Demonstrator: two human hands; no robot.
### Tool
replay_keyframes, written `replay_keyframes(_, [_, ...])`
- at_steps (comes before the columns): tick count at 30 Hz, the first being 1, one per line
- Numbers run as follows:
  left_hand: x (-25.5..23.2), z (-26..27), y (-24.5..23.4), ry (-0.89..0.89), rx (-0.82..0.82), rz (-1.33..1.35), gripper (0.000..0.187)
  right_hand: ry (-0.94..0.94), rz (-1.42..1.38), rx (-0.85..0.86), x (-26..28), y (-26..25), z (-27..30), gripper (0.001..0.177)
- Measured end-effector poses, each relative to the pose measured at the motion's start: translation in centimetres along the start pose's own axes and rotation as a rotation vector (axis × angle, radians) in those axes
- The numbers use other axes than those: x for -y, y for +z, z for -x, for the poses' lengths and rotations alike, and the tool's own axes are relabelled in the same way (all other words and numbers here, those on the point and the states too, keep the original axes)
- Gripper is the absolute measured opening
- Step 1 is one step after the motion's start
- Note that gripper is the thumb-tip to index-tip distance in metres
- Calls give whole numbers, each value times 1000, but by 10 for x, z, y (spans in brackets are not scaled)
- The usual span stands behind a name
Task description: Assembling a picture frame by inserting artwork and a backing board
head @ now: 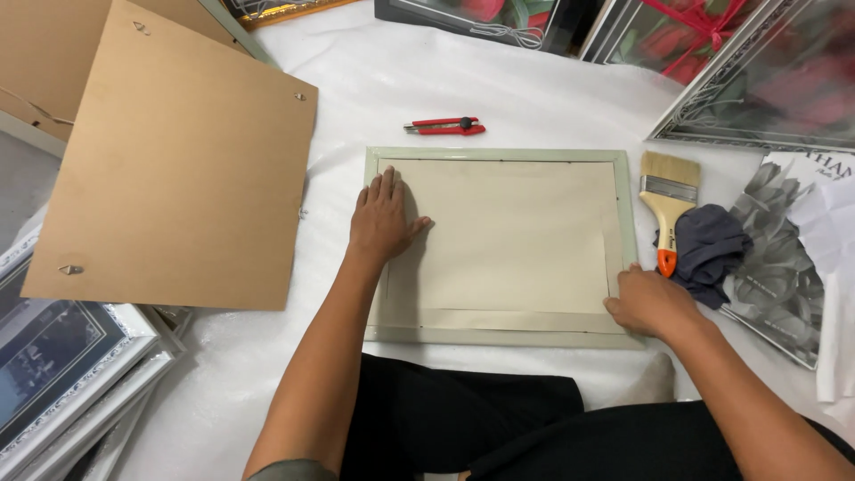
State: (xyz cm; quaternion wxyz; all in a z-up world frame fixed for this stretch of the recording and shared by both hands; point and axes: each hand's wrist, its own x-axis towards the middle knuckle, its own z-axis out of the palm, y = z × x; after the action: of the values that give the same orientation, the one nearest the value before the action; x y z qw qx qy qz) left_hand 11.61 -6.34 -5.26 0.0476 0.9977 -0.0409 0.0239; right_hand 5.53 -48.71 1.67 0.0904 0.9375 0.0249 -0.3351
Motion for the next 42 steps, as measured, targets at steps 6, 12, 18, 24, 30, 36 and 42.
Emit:
replay_keyframes(6, [-10,-14,-7,-37,71,-46,119,88,-19,97,6,-30,17,52])
replay_keyframes(12, [-45,-36,-23,-75,457,-140,115,12,-9,225,-22,8,-25,73])
replay_keyframes(18, [-170,-11,-33,293,344,78,95,-17,-53,260,-28,6,-26,73])
replay_keyframes(24, [-268,6,-17,487,298,234,92,2,-359,89,-53,-25,-1,51])
replay_keyframes(30, [-290,12,-2,333,421,269,118,8,-473,-66,-59,-38,4,44])
replay_keyframes(36, [-286,16,-10,372,396,219,102,-7,-534,-56,-54,-42,-4,54])
replay_keyframes(42, [-290,18,-10,375,367,169,81,-7,-513,-55,-54,-49,0,54])
